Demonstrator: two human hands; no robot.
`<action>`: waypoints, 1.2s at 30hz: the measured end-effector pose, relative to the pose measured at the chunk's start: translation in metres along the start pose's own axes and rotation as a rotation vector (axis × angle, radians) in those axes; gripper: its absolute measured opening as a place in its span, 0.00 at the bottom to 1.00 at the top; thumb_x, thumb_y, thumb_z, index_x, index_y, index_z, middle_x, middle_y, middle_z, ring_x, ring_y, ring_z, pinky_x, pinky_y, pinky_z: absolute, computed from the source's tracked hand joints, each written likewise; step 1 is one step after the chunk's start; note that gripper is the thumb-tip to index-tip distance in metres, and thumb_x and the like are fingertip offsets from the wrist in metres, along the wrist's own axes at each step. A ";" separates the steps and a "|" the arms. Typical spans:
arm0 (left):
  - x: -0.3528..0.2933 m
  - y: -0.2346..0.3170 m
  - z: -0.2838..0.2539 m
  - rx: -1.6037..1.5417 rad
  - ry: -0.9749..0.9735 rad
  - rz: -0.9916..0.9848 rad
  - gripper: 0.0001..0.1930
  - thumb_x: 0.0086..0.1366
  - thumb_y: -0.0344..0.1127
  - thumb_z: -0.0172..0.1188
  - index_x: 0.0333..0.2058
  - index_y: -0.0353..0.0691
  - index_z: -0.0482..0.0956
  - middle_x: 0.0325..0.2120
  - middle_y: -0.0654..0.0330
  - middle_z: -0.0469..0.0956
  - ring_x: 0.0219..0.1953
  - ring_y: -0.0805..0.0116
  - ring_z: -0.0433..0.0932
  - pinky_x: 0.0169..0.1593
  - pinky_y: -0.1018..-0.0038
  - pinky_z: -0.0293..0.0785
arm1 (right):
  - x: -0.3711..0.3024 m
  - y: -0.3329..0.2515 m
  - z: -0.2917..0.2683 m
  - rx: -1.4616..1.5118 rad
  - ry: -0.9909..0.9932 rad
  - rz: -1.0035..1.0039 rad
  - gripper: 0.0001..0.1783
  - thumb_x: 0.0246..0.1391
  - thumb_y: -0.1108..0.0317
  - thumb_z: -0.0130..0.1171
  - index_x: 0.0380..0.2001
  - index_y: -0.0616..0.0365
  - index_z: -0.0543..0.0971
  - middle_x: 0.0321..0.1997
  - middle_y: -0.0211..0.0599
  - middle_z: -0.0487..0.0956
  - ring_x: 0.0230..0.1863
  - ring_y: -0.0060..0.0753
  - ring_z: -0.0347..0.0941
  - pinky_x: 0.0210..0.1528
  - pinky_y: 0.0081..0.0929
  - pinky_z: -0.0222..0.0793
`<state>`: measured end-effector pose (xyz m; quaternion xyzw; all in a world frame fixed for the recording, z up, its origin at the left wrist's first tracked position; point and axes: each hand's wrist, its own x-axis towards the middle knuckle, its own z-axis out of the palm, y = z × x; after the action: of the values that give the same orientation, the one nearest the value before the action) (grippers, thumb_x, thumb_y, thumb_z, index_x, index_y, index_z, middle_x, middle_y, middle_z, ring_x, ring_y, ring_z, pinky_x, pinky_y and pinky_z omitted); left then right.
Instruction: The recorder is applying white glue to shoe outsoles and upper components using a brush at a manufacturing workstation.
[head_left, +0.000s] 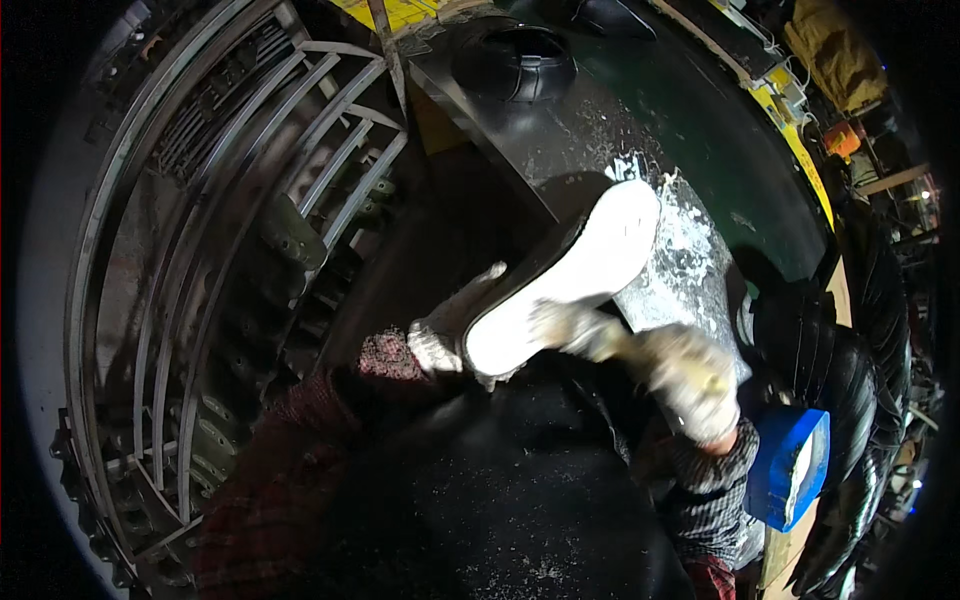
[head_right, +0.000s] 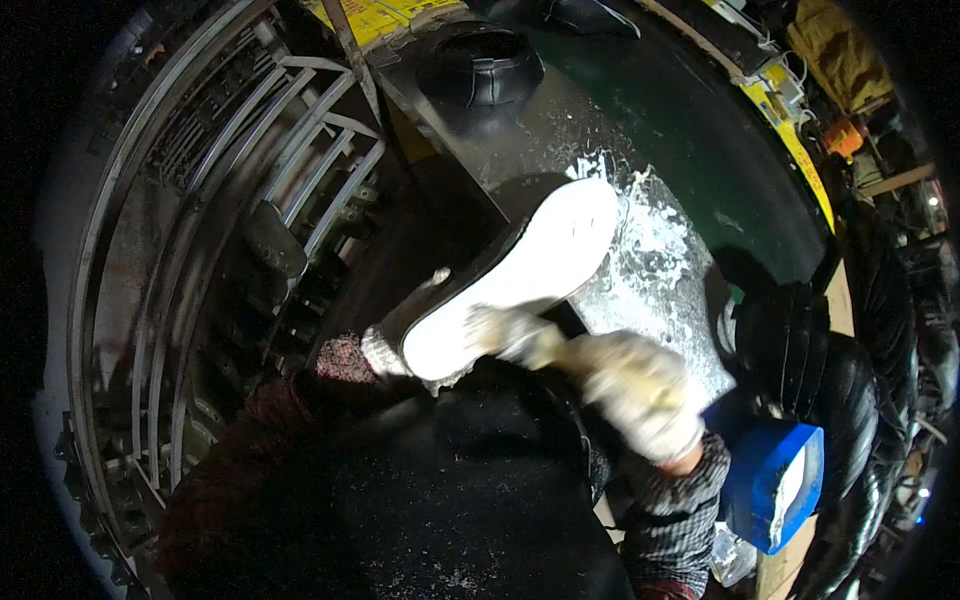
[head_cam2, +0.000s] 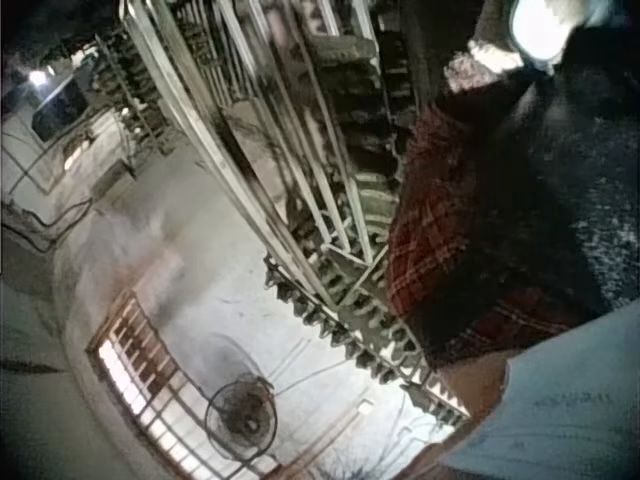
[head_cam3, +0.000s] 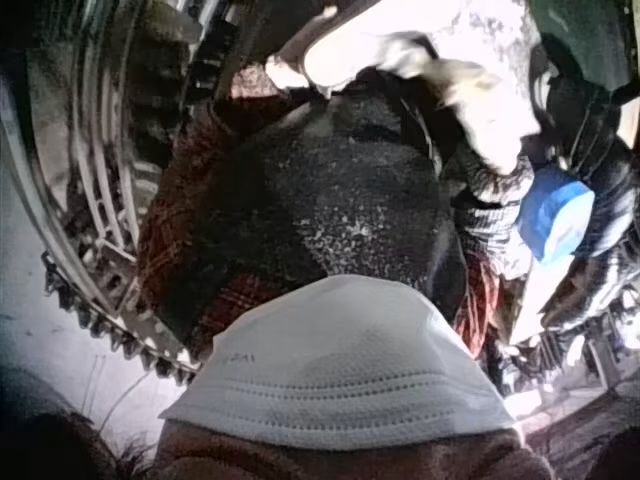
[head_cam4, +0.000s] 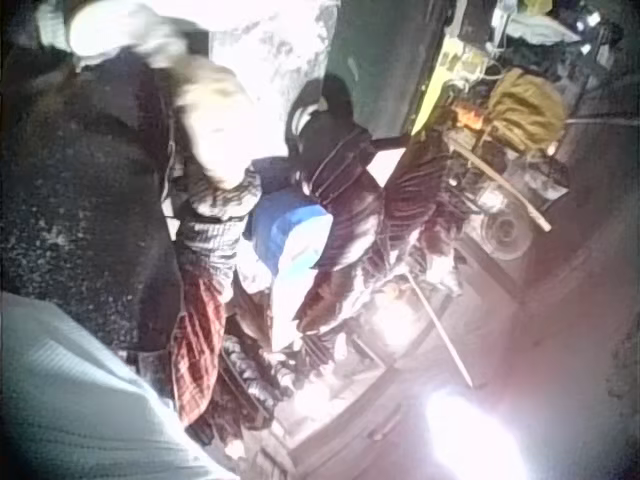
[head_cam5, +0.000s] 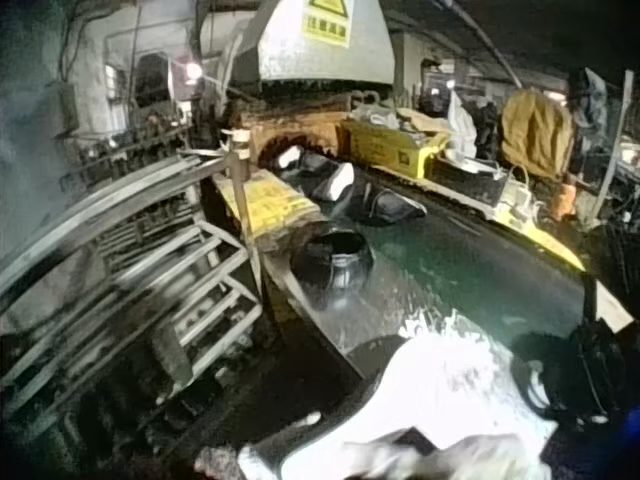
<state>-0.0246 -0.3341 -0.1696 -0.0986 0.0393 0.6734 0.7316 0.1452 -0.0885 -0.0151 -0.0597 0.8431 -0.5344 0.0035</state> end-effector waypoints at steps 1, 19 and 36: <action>0.001 0.006 -0.003 0.021 -0.008 -0.063 0.36 0.64 0.67 0.43 0.53 0.38 0.70 0.39 0.42 0.79 0.36 0.40 0.80 0.34 0.41 0.78 | -0.003 0.018 -0.019 -0.324 0.174 -0.164 0.16 0.58 0.69 0.56 0.49 0.62 0.75 0.41 0.43 0.78 0.30 0.32 0.77 0.34 0.26 0.75; 0.011 0.040 0.096 0.400 0.363 0.270 0.24 0.67 0.50 0.53 0.57 0.46 0.67 0.50 0.57 0.74 0.49 0.60 0.77 0.46 0.56 0.81 | 0.027 -0.040 -0.012 -0.499 0.339 -0.155 0.22 0.40 0.82 0.65 0.43 0.55 0.79 0.33 0.38 0.76 0.30 0.35 0.76 0.31 0.27 0.72; 0.102 0.248 0.201 2.544 1.218 1.055 0.38 0.49 0.45 0.63 0.59 0.38 0.64 0.52 0.41 0.72 0.54 0.44 0.71 0.58 0.62 0.66 | -0.091 -0.028 -0.007 -0.506 0.845 0.187 0.16 0.43 0.82 0.63 0.39 0.63 0.78 0.33 0.43 0.78 0.33 0.41 0.76 0.37 0.30 0.72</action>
<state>-0.2766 -0.1768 -0.0152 0.3522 0.9001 0.2265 -0.1205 0.2381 -0.0845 0.0081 0.2387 0.8759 -0.2880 -0.3049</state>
